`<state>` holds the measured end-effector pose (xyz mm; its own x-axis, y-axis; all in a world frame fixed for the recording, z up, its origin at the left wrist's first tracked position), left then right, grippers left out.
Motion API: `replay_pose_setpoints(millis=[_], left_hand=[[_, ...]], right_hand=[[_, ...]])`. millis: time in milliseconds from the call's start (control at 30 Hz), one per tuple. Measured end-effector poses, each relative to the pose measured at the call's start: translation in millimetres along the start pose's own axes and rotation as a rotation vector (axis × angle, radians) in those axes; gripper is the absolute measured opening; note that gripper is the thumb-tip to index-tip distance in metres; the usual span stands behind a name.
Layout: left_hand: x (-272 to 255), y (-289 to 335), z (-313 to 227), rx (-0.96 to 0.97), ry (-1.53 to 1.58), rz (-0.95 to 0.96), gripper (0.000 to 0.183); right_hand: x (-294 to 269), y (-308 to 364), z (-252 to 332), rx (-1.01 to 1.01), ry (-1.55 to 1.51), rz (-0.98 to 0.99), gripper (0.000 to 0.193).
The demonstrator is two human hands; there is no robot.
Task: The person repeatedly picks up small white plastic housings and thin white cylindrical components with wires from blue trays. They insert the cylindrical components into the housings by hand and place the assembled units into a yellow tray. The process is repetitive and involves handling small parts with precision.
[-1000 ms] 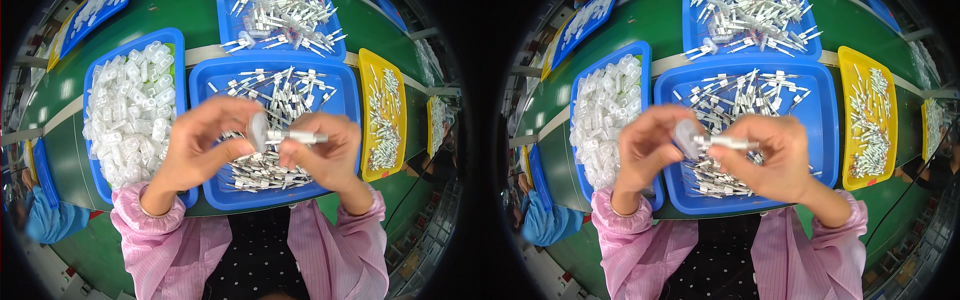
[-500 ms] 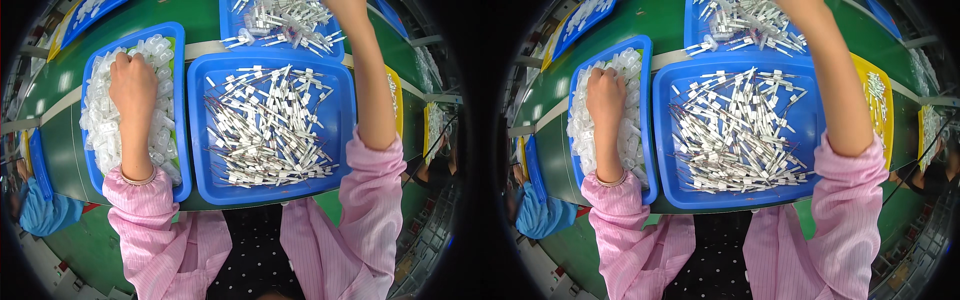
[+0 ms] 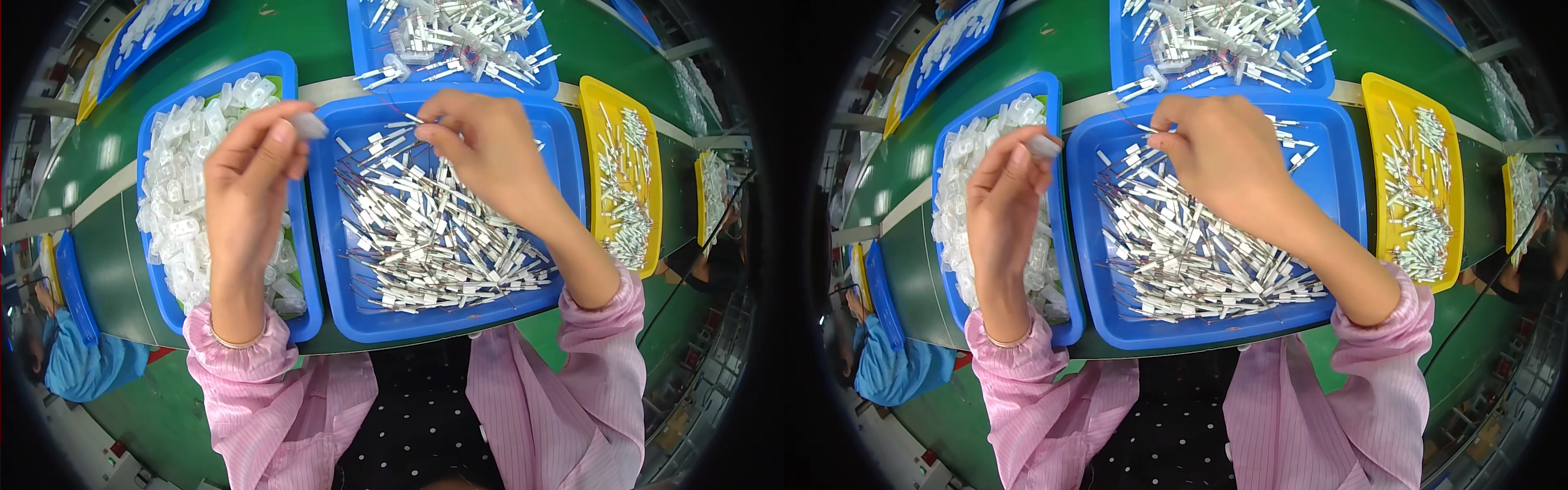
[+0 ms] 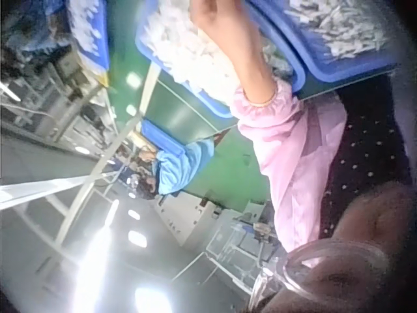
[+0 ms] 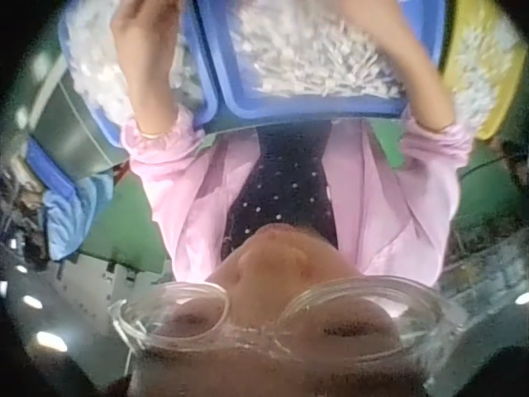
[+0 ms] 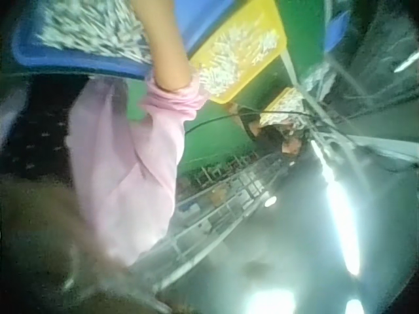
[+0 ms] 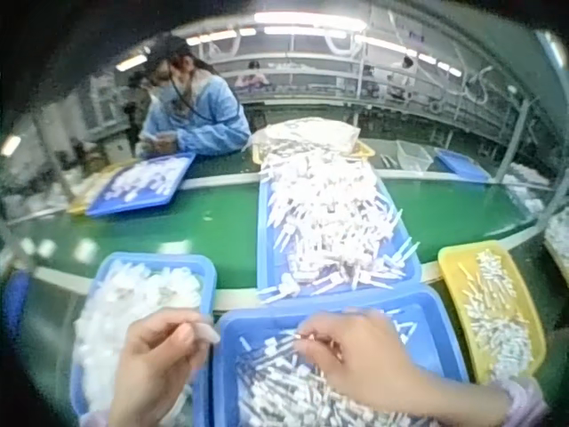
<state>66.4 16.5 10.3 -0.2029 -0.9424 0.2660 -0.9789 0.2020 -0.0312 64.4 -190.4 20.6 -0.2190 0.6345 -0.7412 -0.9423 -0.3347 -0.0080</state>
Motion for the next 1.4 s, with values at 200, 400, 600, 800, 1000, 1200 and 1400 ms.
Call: replay_pose_setpoints(millis=[200,400,600,800,1000,1200,1400], left_hand=[[40.2,22.9,12.8,-0.073,0.213,0.337,0.028],[49.2,27.6,22.8,-0.192,0.513,0.483,0.032],[49.9,31.0,19.4,-0.126,0.438,0.461,0.033],[49.6,28.8,18.3,-0.078,0.325,0.525,0.033],[49.0,28.4,19.2,-0.054,0.29,0.545,0.032],[49.3,27.7,15.5,-0.042,0.266,0.549,0.033],[50.0,28.2,14.0,-0.031,0.227,0.548,0.033]], right_hand=[[-4.7,46.5,37.8,0.006,-0.995,0.167,0.009],[18.6,70.1,27.9,-0.002,-1.378,0.136,0.017],[-12.6,79.4,16.8,-0.062,-0.718,-0.247,0.013],[-20.2,76.1,22.4,-0.147,-0.443,-0.142,0.01],[-15.9,79.1,23.7,0.109,-0.847,-0.083,0.003],[-17.6,77.4,20.3,0.313,-1.131,0.089,0.008],[-18.6,79.4,23.5,0.435,-1.121,-0.003,0.009]])
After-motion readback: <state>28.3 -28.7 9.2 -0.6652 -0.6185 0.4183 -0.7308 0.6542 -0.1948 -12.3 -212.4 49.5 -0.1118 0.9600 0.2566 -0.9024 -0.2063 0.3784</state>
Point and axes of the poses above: each hand's wrist, its own y-axis away from the middle knuckle, its own x-axis out of the palm, z = x × y, the point moved 3 cm from there along -y, towards the middle knuckle, and after that the axes turned 6 degrees about z, right-handed, at the moved point
